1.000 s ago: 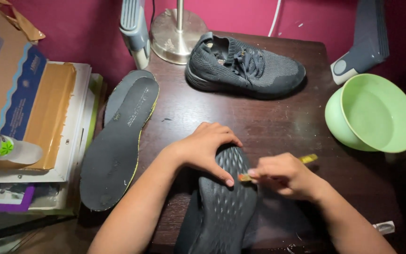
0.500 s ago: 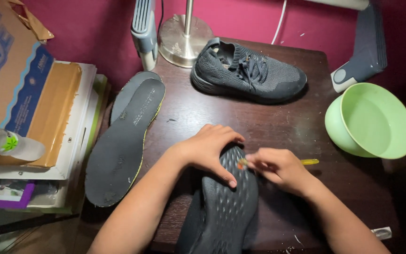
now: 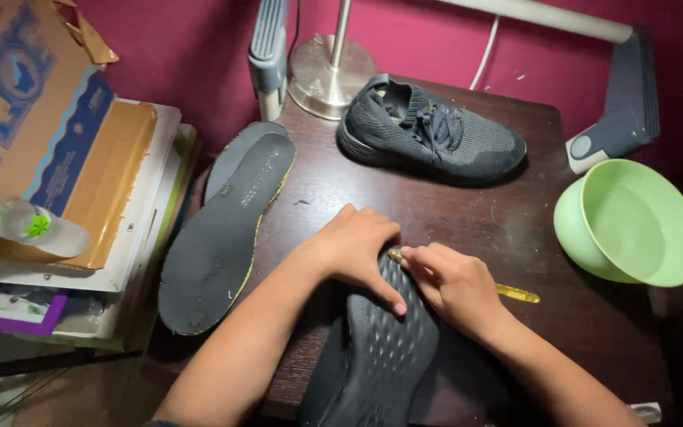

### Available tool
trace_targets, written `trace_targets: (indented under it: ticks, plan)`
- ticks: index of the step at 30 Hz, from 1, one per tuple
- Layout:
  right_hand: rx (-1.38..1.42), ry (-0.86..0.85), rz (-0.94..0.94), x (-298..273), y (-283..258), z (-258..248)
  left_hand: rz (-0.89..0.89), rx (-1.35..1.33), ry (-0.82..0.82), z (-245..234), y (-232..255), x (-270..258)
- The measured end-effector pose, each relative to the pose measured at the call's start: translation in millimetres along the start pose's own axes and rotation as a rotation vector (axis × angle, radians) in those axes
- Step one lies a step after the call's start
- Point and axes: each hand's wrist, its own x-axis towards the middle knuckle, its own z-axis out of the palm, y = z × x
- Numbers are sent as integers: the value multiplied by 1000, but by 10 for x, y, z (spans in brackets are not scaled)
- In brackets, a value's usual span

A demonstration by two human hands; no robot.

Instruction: Brushing and cleaning the sole of a black sneaker using a toothbrush and cleaning solution at a repair bench.

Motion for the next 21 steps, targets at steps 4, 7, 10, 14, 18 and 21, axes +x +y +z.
trace_targets:
  ticks: [4, 7, 10, 14, 18, 21]
  plan:
    - [338, 52, -9, -55, 79, -205, 15, -12, -6, -64, 10, -61]
    - [287, -45, 17, -94, 241, -329, 22, -53, -8, -72, -15, -61]
    - [294, -49, -79, 43, 89, -214, 46, -70, -19, -11, -80, -23]
    - [295, -9, -132, 186, 93, -131, 80, -107, -71, -54, -181, -28]
    - [238, -137, -75, 105, 374, -465, 90, -141, -68, -67, -181, -23]
    - [285, -115, -77, 255, 117, -294, 96, -130, -49, -14, -215, 64]
